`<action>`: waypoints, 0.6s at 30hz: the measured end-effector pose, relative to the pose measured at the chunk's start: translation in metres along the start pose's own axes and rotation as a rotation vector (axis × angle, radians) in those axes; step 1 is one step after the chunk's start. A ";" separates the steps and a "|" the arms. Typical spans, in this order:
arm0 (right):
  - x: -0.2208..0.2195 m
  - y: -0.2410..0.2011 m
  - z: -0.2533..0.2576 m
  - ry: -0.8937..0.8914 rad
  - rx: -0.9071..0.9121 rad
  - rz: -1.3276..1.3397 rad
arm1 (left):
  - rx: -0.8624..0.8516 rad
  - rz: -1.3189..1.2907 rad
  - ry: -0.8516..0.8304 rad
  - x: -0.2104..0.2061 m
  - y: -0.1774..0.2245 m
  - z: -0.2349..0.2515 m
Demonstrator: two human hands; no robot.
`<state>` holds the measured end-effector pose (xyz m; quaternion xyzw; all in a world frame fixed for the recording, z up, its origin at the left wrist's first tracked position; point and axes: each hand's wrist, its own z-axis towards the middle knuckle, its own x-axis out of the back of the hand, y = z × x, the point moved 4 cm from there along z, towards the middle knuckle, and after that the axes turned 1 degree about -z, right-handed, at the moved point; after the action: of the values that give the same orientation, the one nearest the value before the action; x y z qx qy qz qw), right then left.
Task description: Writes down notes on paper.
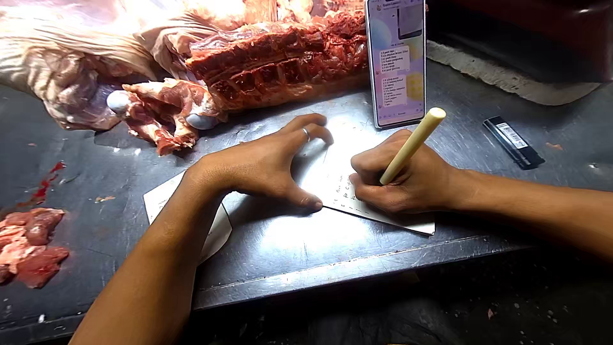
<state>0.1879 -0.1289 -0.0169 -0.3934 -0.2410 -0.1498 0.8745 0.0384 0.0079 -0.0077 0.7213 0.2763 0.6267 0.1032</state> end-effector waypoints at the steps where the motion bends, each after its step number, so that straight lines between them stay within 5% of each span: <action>1: 0.000 0.000 0.000 -0.004 -0.005 -0.004 | -0.006 0.006 -0.002 0.000 0.000 0.000; 18: 0.000 0.002 0.000 0.005 -0.032 -0.031 | -0.018 0.007 0.001 0.000 0.000 0.001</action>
<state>0.1888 -0.1282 -0.0181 -0.4032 -0.2424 -0.1684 0.8662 0.0398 0.0081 -0.0077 0.7211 0.2685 0.6296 0.1074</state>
